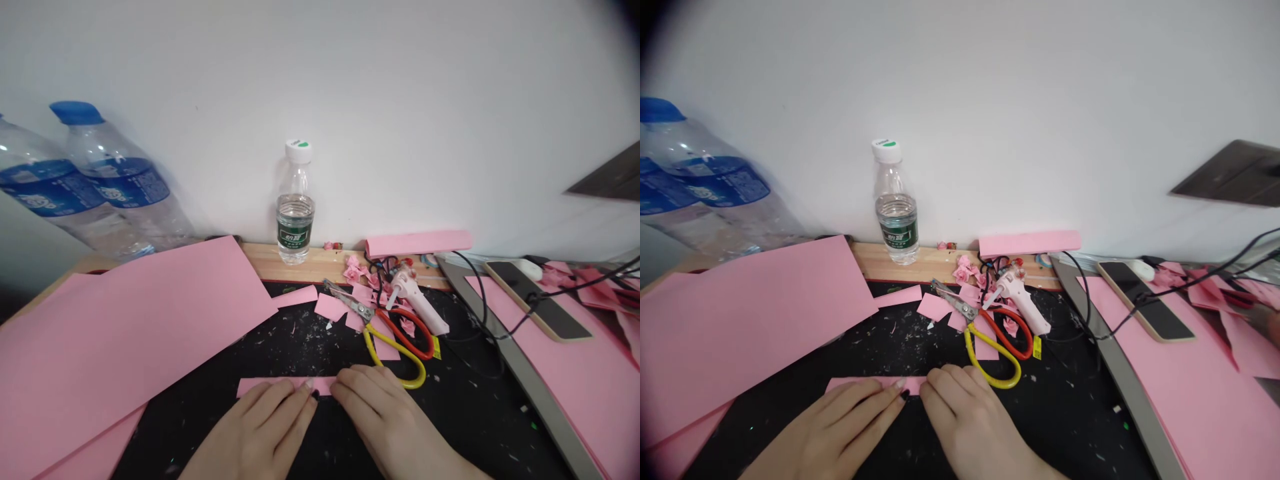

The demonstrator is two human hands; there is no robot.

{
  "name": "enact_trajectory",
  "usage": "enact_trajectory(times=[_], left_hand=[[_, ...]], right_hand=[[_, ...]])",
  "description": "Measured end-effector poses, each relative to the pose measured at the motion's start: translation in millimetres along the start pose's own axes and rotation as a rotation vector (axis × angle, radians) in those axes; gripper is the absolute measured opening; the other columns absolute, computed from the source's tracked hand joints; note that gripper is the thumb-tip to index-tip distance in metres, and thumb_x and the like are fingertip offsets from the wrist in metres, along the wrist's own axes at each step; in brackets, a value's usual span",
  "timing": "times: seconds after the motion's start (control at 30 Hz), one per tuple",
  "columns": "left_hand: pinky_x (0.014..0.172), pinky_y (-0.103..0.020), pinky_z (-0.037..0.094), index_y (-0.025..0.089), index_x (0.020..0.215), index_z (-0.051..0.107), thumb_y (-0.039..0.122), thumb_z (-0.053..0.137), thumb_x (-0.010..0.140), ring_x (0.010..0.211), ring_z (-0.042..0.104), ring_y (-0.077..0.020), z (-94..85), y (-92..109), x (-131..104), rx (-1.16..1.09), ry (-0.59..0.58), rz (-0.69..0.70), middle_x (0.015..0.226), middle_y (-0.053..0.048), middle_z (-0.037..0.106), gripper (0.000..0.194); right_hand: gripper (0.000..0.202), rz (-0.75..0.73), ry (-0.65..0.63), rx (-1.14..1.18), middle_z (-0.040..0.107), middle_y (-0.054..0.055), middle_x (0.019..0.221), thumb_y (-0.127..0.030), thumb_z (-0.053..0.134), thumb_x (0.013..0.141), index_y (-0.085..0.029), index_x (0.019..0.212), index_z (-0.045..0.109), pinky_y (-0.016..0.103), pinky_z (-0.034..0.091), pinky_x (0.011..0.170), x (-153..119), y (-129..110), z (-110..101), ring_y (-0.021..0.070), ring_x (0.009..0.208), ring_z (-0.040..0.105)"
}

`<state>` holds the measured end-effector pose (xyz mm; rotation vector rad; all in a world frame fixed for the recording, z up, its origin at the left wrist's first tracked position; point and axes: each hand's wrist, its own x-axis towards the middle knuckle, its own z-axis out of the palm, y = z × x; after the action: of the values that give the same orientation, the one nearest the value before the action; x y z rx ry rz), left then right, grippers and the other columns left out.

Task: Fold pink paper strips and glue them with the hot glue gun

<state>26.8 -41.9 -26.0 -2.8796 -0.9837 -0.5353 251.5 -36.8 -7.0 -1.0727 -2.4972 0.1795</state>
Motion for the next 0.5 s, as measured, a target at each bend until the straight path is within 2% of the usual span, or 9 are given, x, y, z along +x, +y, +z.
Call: enact_trajectory(times=[0.23, 0.5], left_hand=[[0.087, -0.033, 0.050, 0.019, 0.118, 0.060, 0.013, 0.032, 0.094, 0.104, 0.060, -0.0187, -2.4, 6.6, 0.3, 0.110, -0.039, -0.017, 0.118, -0.001, 0.067, 0.038], [0.085, -0.032, 0.051, 0.017, 0.114, 0.062, 0.010, 0.031, 0.092, 0.102, 0.062, -0.0179, -5.0, 5.9, 0.1, 0.196, -0.007, 0.042, 0.115, 0.000, 0.069, 0.038]], right_hand=[[0.040, -0.069, 0.055, -0.148, 0.069, 0.005, 0.096, -0.016, 0.025, 0.100, -0.015, 0.108, 0.064, 0.031, 0.045, 0.079, 3.8, -3.2, 4.2, 0.0191, 0.087, 0.061], [0.044, -0.051, 0.080, -0.210, 0.069, 0.004, 0.094, -0.018, 0.023, 0.100, -0.015, 0.101, 0.067, 0.031, 0.042, 0.076, 3.9, -7.3, 5.2, 0.0188, 0.087, 0.060]])
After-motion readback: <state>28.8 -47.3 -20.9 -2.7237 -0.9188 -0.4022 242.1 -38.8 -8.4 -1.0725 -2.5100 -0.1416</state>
